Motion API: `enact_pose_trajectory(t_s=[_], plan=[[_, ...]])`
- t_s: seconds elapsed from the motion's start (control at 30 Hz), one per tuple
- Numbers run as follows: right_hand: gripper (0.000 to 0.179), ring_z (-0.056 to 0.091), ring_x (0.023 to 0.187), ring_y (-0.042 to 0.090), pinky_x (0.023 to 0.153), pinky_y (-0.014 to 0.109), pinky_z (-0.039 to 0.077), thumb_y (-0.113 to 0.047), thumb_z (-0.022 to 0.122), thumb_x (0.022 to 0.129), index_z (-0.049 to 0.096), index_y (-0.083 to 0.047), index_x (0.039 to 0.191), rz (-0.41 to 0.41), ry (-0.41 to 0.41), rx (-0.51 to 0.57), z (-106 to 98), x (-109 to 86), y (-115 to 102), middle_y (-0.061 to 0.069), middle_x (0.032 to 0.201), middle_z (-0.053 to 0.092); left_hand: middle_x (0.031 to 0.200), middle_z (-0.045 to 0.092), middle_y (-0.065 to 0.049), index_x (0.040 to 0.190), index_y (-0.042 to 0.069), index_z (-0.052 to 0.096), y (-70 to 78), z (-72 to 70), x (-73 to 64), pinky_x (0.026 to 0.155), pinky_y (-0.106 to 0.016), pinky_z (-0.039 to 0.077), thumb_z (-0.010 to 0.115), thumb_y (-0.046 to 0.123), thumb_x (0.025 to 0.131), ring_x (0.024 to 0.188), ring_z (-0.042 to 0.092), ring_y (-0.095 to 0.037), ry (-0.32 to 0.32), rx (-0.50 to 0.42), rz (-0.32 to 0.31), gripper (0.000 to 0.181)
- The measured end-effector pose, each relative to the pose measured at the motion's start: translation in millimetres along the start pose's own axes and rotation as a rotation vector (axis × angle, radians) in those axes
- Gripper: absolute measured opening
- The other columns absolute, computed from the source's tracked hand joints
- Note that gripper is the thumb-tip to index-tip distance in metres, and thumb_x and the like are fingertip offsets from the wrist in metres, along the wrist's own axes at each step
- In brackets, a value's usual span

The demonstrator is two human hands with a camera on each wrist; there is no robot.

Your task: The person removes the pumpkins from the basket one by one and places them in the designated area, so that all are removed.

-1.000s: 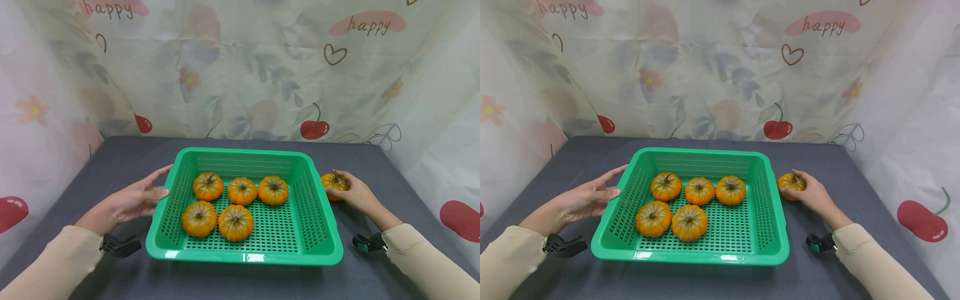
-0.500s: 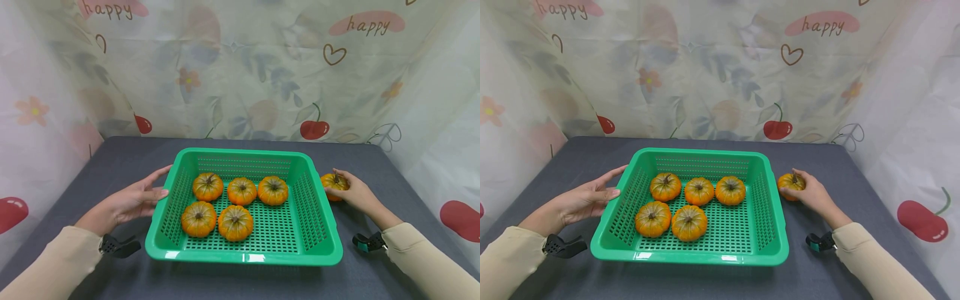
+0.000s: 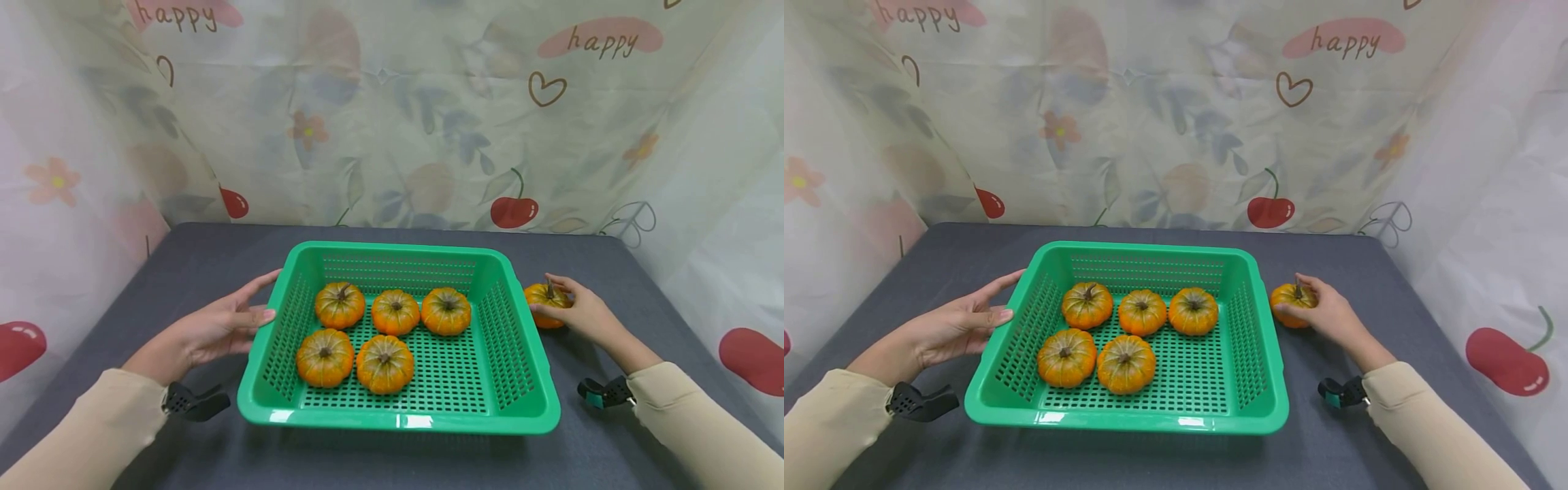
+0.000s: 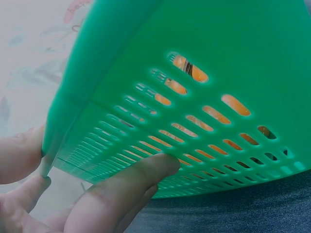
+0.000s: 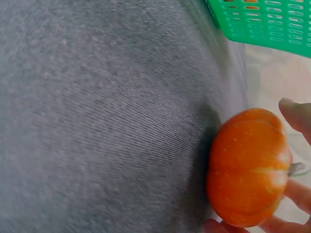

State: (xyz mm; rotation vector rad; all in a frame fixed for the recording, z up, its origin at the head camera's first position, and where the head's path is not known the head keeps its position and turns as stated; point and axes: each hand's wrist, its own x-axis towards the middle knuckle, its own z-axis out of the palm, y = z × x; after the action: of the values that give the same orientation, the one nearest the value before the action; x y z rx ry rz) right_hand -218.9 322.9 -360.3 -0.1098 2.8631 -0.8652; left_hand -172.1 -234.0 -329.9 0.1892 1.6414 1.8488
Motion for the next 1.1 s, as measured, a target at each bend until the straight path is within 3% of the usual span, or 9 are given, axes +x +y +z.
enact_pose_trajectory(t_s=[0.23,0.43,0.7,0.93,1.0,1.1], plan=[[0.087,0.035,0.132,0.054,0.099,0.067,0.042,-0.053,0.06,0.091,0.022,-0.005,0.154,-0.014,-0.051,0.032,-18.0,-2.8,-1.5,0.031,0.15,0.029,0.139,0.049,-0.01,0.155,0.035,-0.005,-0.4,-0.1,0.7,0.091,-0.049,0.055,0.053,0.011,0.1,0.106,0.067,-0.025,-0.004,-0.005,-0.002,0.083],[0.085,0.034,0.133,0.053,0.099,0.066,0.042,-0.051,0.06,0.092,0.022,-0.007,0.154,-0.021,-0.076,0.048,-43.5,-7.6,-15.8,0.032,0.151,0.026,0.139,0.049,-0.011,0.155,0.035,-0.006,0.0,-0.1,1.2,0.091,-0.05,0.055,0.053,0.012,0.1,0.106,0.067,-0.025,-0.002,-0.003,-0.006,0.084],[0.079,0.033,0.138,0.044,0.102,0.067,0.038,-0.049,0.061,0.092,0.025,-0.017,0.154,-0.073,-0.051,0.097,-72.1,-18.8,-54.0,0.019,0.156,0.028,0.139,0.049,-0.01,0.155,0.035,-0.008,-0.5,-1.7,0.9,0.091,-0.05,0.054,0.053,0.012,0.1,0.107,0.067,-0.026,-0.011,0.0,-0.006,0.084],[0.069,0.035,0.14,0.032,0.105,0.064,0.037,-0.041,0.063,0.093,0.032,-0.025,0.151,-0.163,0.004,0.19,-78.5,-30.7,-94.5,0.004,0.157,0.03,0.139,0.048,-0.009,0.155,0.036,-0.007,-1.0,-2.0,0.3,0.092,-0.051,0.054,0.053,0.011,0.1,0.107,0.067,-0.026,-0.004,-0.004,-0.013,0.084],[0.065,0.036,0.14,0.028,0.106,0.054,0.042,-0.036,0.064,0.094,0.034,-0.025,0.15,-0.202,0.017,0.195,-76.6,-34.7,-106.7,0.002,0.156,0.033,0.141,0.047,-0.011,0.155,0.036,-0.006,-0.9,-2.1,0.4,0.092,-0.051,0.053,0.053,0.011,0.1,0.107,0.067,-0.026,-0.005,0.001,-0.011,0.084],[0.062,0.038,0.139,0.025,0.102,0.03,0.048,-0.029,0.064,0.094,0.036,-0.025,0.149,-0.269,0.017,0.214,-71.4,-39.5,-123.7,-0.001,0.154,0.035,0.144,0.044,-0.013,0.155,0.036,-0.006,-0.6,-1.7,0.3,0.092,-0.052,0.053,0.053,0.012,0.1,0.107,0.067,-0.026,0.001,0.006,-0.012,0.084]])
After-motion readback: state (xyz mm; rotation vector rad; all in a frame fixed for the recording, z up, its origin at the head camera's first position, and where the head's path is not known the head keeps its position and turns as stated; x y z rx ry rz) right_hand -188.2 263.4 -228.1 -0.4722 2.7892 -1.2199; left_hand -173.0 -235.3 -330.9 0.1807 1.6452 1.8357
